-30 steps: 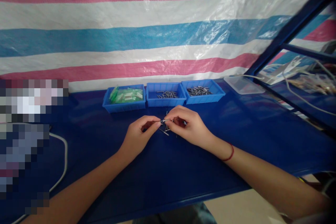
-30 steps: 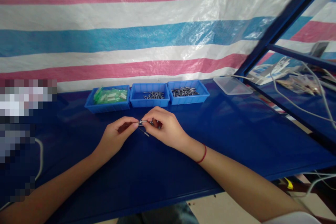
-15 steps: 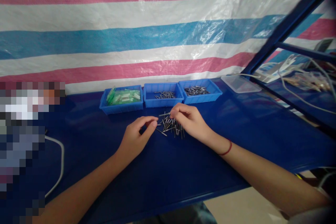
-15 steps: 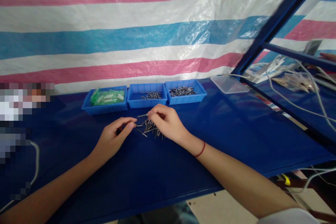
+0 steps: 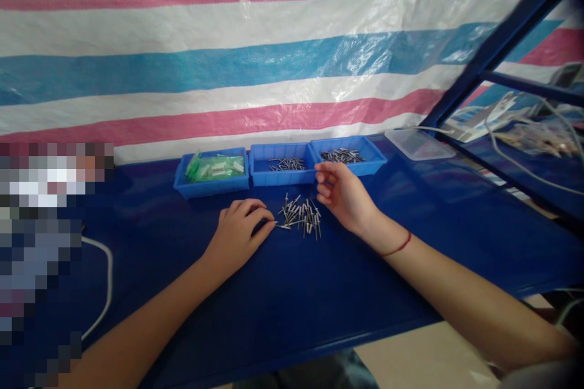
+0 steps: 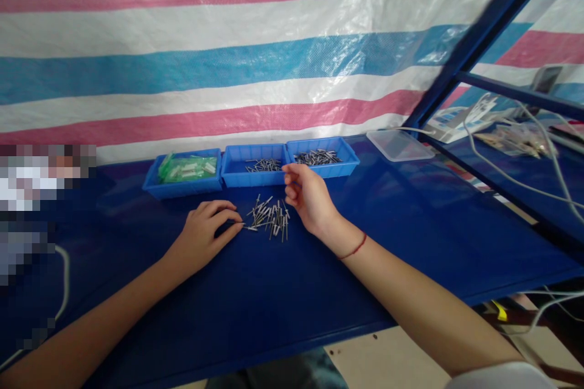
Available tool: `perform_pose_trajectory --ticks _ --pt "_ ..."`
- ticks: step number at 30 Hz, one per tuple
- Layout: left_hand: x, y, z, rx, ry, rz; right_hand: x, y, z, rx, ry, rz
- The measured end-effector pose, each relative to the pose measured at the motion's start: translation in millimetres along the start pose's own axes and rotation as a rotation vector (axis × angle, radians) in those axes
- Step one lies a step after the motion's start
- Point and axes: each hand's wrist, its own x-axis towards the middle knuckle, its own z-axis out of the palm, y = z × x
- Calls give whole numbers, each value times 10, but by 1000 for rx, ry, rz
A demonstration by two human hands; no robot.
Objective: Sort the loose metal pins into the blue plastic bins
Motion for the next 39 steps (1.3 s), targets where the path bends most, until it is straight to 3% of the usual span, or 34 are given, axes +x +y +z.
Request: perform_pose_trajectory --ticks 4,10,16,23,29,39 --pt "23 -6 9 -54 37 -25 -90 72 77 -240 -117 -70" --pt "19 29 -3 -400 146 -132 -164 194 91 -710 -341 -360" --pt "-23 127 -15 -631 139 -185 -314 203 147 -777 -511 -486" --pt "-22 94 59 -778 234 -254 -359 193 156 -964 -538 -627" --pt "19 144 17 -983 304 -321 -391 217 190 -989 -541 -626" --pt "12 148 -20 -880 264 -302 -395 236 189 -966 -590 -588"
